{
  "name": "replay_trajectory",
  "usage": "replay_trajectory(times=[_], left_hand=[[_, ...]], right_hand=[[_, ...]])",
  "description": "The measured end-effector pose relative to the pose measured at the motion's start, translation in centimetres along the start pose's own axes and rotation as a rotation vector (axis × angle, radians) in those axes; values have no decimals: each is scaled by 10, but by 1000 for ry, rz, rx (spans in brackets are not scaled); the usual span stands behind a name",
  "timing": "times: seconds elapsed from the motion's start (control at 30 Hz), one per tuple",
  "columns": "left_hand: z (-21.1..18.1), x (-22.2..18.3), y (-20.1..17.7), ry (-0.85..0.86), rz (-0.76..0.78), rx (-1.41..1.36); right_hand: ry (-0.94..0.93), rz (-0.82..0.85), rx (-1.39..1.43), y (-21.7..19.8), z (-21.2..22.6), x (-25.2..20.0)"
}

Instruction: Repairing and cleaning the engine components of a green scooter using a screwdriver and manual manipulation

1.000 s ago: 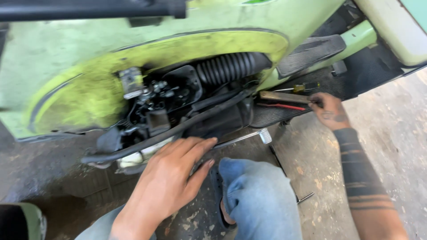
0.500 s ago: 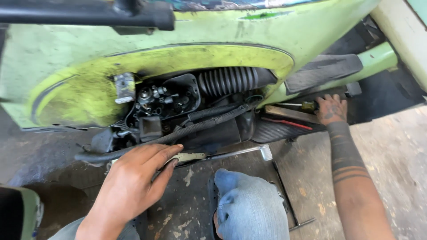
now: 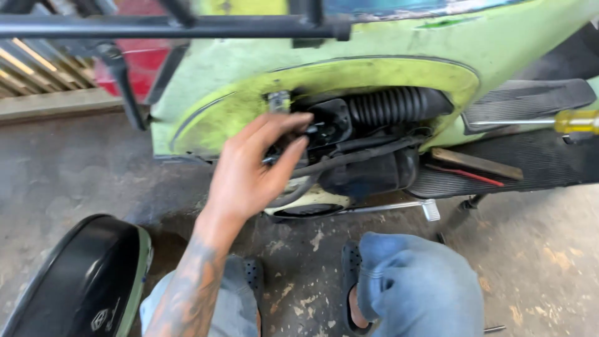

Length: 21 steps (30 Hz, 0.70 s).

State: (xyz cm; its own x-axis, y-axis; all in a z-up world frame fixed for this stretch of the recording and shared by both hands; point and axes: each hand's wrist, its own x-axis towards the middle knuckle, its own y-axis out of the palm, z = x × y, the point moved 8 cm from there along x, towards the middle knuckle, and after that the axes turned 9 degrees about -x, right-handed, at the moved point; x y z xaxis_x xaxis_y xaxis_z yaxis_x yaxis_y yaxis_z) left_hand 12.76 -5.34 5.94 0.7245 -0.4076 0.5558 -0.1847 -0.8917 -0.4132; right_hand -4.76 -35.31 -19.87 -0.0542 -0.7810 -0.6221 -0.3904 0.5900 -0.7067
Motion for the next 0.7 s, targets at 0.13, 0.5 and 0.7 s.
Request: replay_trajectory(times=[0.13, 0.5, 0.7], left_hand=[[-7, 18, -4, 56, -2, -175], [48, -1, -52, -41, -79, -279], [66, -4, -52, -18, -9, -157]], right_hand=[[-840, -112, -464, -58, -10, -227], [-2179, -551, 451, -208, 75, -322], [-2293, -657, 329, -156, 111, -362]])
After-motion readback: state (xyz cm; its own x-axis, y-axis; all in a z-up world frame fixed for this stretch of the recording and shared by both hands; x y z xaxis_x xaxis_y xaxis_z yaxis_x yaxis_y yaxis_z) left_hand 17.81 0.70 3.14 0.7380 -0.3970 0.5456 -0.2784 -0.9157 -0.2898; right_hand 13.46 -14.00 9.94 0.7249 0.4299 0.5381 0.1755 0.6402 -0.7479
